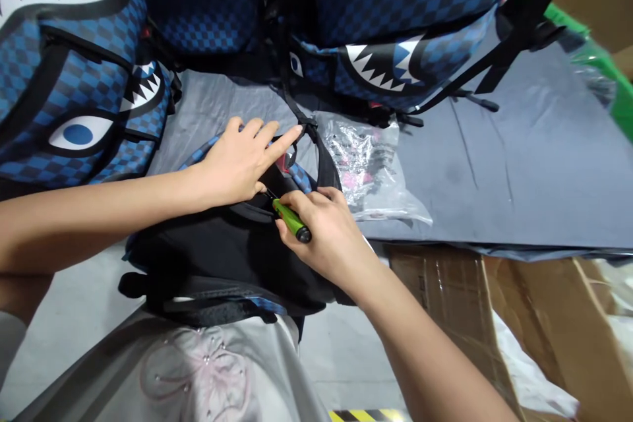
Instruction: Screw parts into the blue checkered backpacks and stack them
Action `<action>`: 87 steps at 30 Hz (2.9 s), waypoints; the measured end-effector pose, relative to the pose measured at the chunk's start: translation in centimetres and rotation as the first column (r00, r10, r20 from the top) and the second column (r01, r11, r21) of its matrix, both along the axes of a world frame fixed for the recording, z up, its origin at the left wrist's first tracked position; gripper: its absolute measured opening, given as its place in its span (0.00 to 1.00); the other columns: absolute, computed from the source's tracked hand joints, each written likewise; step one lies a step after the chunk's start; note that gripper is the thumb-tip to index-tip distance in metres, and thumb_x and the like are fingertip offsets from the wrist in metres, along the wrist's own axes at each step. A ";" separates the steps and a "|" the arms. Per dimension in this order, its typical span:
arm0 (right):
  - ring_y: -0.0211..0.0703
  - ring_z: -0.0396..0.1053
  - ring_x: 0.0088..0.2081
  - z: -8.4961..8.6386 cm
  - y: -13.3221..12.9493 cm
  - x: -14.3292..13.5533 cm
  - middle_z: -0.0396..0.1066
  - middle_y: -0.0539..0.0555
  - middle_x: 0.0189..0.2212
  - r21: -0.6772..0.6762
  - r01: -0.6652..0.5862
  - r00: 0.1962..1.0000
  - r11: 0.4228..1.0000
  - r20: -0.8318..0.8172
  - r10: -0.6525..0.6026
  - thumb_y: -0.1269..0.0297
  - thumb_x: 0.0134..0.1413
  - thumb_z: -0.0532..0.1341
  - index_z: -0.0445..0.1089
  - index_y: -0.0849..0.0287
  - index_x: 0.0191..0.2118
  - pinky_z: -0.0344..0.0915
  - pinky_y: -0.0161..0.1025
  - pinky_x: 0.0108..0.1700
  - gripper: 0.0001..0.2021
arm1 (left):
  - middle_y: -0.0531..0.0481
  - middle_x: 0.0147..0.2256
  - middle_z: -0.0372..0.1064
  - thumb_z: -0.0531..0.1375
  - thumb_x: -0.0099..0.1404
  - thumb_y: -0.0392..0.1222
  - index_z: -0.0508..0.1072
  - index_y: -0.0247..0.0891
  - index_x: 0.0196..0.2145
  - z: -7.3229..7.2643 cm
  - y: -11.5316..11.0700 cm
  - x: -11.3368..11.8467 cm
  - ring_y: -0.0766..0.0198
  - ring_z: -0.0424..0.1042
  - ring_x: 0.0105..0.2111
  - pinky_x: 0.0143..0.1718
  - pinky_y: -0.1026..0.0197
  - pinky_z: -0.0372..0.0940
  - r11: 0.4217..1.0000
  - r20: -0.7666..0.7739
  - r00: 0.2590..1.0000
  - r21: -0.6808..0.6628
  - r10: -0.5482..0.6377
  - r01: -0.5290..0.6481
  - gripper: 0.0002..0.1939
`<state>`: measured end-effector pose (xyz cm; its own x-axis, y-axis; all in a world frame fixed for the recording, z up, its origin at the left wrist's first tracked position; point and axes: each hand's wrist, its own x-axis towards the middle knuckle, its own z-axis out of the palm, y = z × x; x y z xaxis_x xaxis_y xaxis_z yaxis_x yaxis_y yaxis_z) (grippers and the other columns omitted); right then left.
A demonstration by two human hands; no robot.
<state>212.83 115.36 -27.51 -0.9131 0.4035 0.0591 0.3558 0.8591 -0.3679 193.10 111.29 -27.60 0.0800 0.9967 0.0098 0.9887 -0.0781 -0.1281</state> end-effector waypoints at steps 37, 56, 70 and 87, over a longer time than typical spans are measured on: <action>0.50 0.77 0.41 -0.1 -1.3 -2.3 0.80 0.56 0.43 0.018 0.096 0.995 0.995 -0.015 -0.095 0.69 0.59 0.59 0.75 0.54 0.45 0.62 0.50 0.50 0.11 | 0.40 0.62 0.56 0.62 0.63 0.52 0.40 0.44 0.71 0.4 1.1 -0.7 0.35 0.50 0.64 0.62 0.38 0.46 0.993 0.249 0.968 -0.116 0.013 0.017 0.48; 0.49 0.77 0.36 -1.9 -2.6 -2.0 0.81 0.54 0.36 0.056 0.242 0.956 0.969 -0.186 -0.228 0.66 0.57 0.61 0.75 0.55 0.41 0.64 0.51 0.49 0.08 | 0.37 0.63 0.58 0.63 0.62 0.44 0.41 0.39 0.71 0.5 0.7 -0.8 0.44 0.57 0.60 0.59 0.46 0.53 0.997 0.069 0.997 -0.073 -0.020 0.025 0.47; 0.47 0.77 0.44 -5.0 -5.2 -6.1 0.80 0.54 0.45 -0.225 0.116 0.823 0.967 -0.523 -0.220 0.65 0.62 0.60 0.75 0.54 0.48 0.63 0.48 0.49 0.11 | 0.34 0.72 0.24 0.71 0.53 0.50 0.17 0.53 0.69 3.5 -4.3 -3.5 0.36 0.57 0.61 0.50 0.46 0.67 0.907 -0.052 0.938 -0.242 0.342 -0.344 0.70; 0.47 0.76 0.34 -5.0 -4.7 -7.1 0.81 0.53 0.36 -0.208 0.122 0.840 0.970 -0.499 -0.213 0.64 0.60 0.61 0.76 0.54 0.45 0.63 0.47 0.43 0.10 | 0.41 0.62 0.55 0.59 0.63 0.37 0.31 0.46 0.72 3.1 -4.4 -5.9 0.52 0.69 0.56 0.48 0.58 0.67 0.938 0.068 0.964 -0.256 0.258 -0.233 0.50</action>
<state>205.77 110.68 -32.48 -0.6864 0.5927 0.4214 0.2094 0.7160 -0.6659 187.17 106.87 -24.47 -0.1568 0.9579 -0.2403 0.9876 0.1527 -0.0358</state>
